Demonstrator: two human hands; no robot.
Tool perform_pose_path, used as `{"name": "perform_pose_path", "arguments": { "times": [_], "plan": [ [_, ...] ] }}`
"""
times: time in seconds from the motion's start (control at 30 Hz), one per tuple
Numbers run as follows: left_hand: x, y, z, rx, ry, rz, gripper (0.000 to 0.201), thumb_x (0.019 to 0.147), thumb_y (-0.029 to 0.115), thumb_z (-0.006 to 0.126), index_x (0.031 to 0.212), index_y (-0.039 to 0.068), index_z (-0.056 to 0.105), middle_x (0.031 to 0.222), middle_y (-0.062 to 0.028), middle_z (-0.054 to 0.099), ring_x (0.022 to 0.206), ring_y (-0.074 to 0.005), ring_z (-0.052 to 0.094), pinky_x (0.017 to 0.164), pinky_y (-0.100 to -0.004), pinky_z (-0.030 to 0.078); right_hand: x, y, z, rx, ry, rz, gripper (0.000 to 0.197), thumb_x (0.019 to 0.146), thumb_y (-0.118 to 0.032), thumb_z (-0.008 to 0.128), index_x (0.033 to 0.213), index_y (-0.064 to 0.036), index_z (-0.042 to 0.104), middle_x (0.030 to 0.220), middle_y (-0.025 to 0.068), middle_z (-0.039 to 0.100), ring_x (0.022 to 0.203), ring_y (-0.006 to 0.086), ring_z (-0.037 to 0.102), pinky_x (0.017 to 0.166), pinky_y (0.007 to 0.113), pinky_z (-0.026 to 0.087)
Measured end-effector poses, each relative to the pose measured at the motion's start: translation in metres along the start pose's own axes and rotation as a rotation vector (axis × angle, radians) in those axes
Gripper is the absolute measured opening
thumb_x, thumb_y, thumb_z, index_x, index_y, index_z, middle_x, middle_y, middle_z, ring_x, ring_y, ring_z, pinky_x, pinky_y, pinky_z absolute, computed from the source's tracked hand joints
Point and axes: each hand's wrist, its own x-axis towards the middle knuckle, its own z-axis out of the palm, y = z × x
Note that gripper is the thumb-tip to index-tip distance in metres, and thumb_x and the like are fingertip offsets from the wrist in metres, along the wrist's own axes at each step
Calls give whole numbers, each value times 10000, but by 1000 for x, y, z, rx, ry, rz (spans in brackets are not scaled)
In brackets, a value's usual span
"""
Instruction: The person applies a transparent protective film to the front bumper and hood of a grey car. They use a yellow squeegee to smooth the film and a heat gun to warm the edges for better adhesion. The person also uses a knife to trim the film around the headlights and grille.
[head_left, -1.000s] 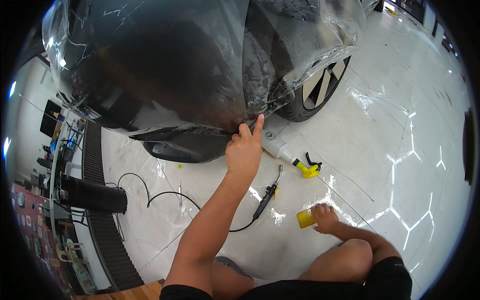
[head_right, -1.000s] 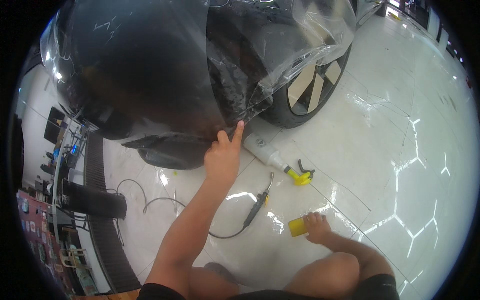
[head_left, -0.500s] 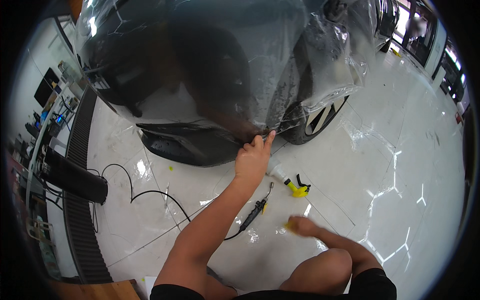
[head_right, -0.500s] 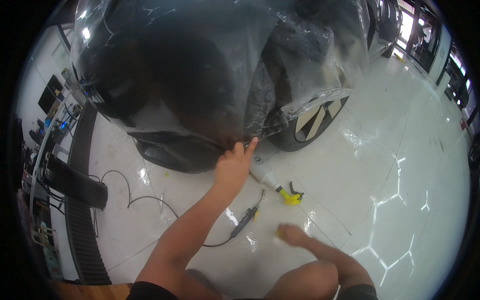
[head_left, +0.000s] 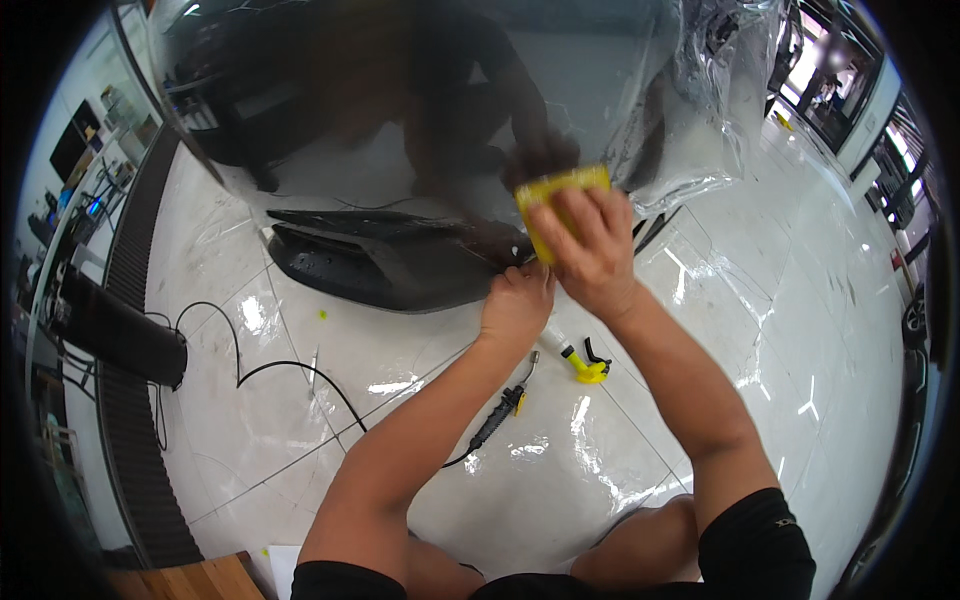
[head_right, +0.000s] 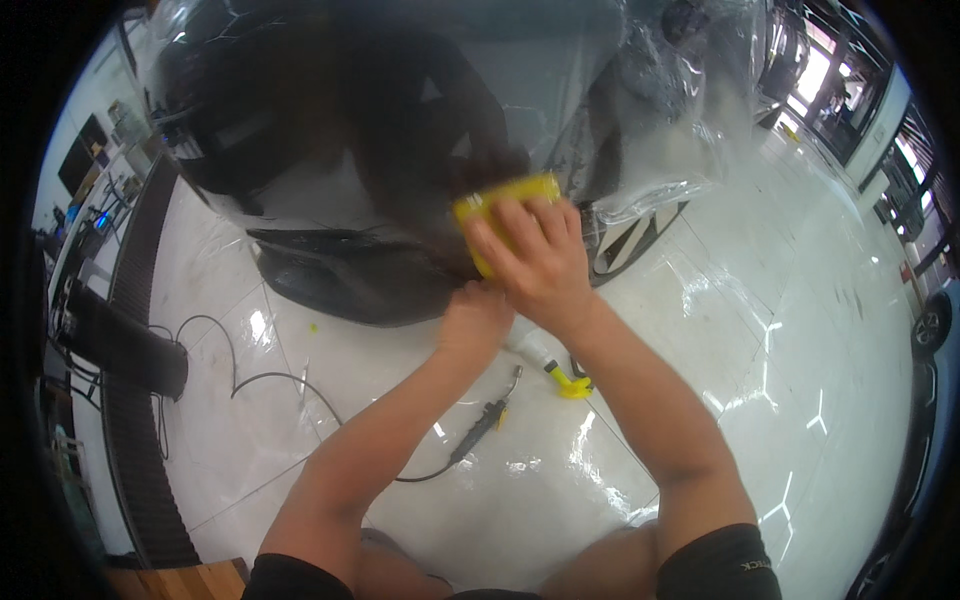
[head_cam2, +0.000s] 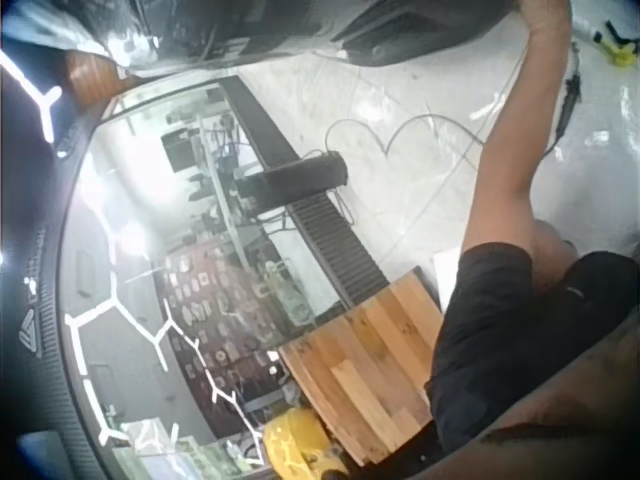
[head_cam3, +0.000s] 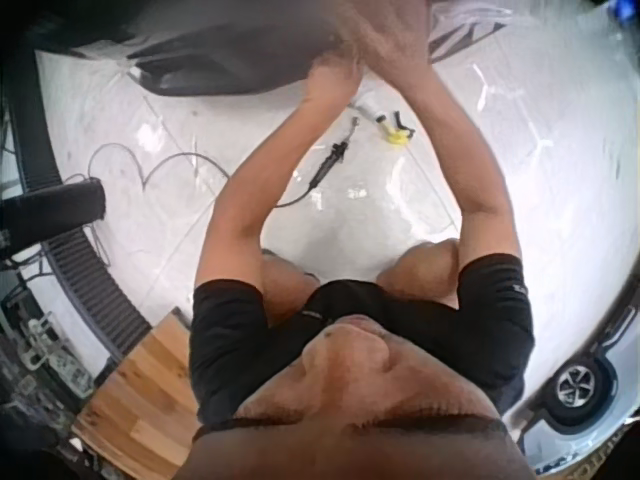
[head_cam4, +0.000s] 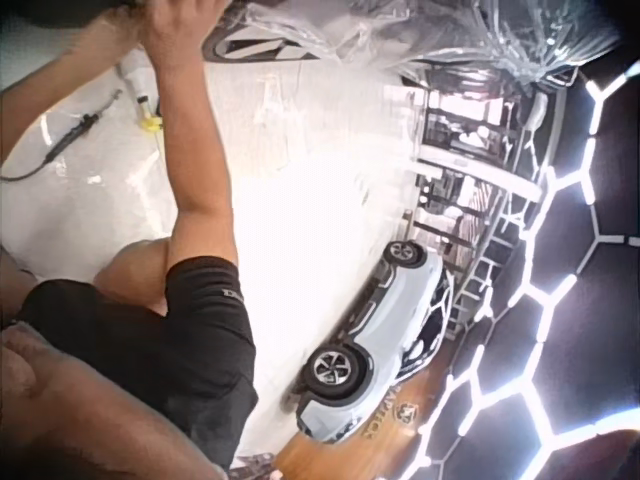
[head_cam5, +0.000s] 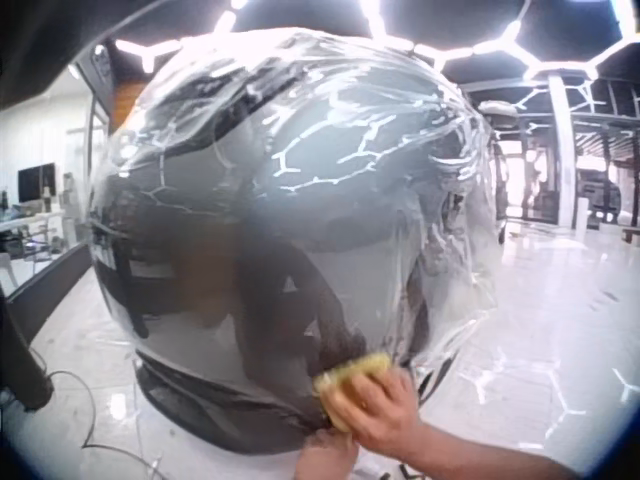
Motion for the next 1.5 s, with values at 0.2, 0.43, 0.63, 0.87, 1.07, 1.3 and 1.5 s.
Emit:
{"name": "perform_pose_path", "arguments": {
  "times": [0.2,0.43,0.63,0.87,1.07,1.3,1.5],
  "plan": [
    [-53,11,19,-47,174,86,280,818,196,583,1066,73,627,1044,-96,580,946,-267,587,782,-415,488,-75,-27,2,103,-380,8,381,695,-152,664,1076,-140,657,1078,111,592,985,288,549,840,429,425],
    [-122,2,44,-455,-564,189,267,847,142,540,1089,66,626,1091,-136,592,1000,-280,604,804,-413,499,103,11,-41,18,124,-11,442,760,-26,626,1183,-156,643,1052,112,638,904,305,579,765,394,440],
    [-130,-27,58,-500,-913,83,306,861,104,532,1128,21,658,1235,-176,589,1139,-311,588,937,-405,492,37,-33,11,-77,8,76,483,710,-65,621,1173,-200,638,1143,109,557,1034,314,540,853,515,426],
    [-127,-29,93,-604,-946,8,326,861,92,513,1139,-7,650,1265,-201,581,1152,-328,588,950,-409,492,-79,-70,2,191,-441,123,453,688,-19,647,1127,-130,636,1032,86,601,914,272,555,807,418,455],
    [-114,-33,103,-599,-940,-14,341,853,86,504,1153,17,650,1240,-202,600,1132,-335,600,958,-404,488,102,-6,-20,-34,60,194,441,704,-2,625,1123,-135,663,1004,108,631,908,288,584,768,434,447],
    [-120,-28,103,-735,-893,-18,407,872,182,475,1244,61,588,1261,-215,565,1163,-355,549,1001,-418,440,-104,-75,29,246,-253,615,437,714,15,602,1134,-99,635,1102,142,590,1014,344,553,866,421,456],
    [-156,-73,93,-661,-1028,-8,447,875,171,436,1294,72,558,1328,-189,520,1224,-331,511,1030,-417,419,69,4,-20,88,161,660,451,703,37,621,1144,-53,605,1091,145,589,982,348,556,853,432,446]
  ]
}}
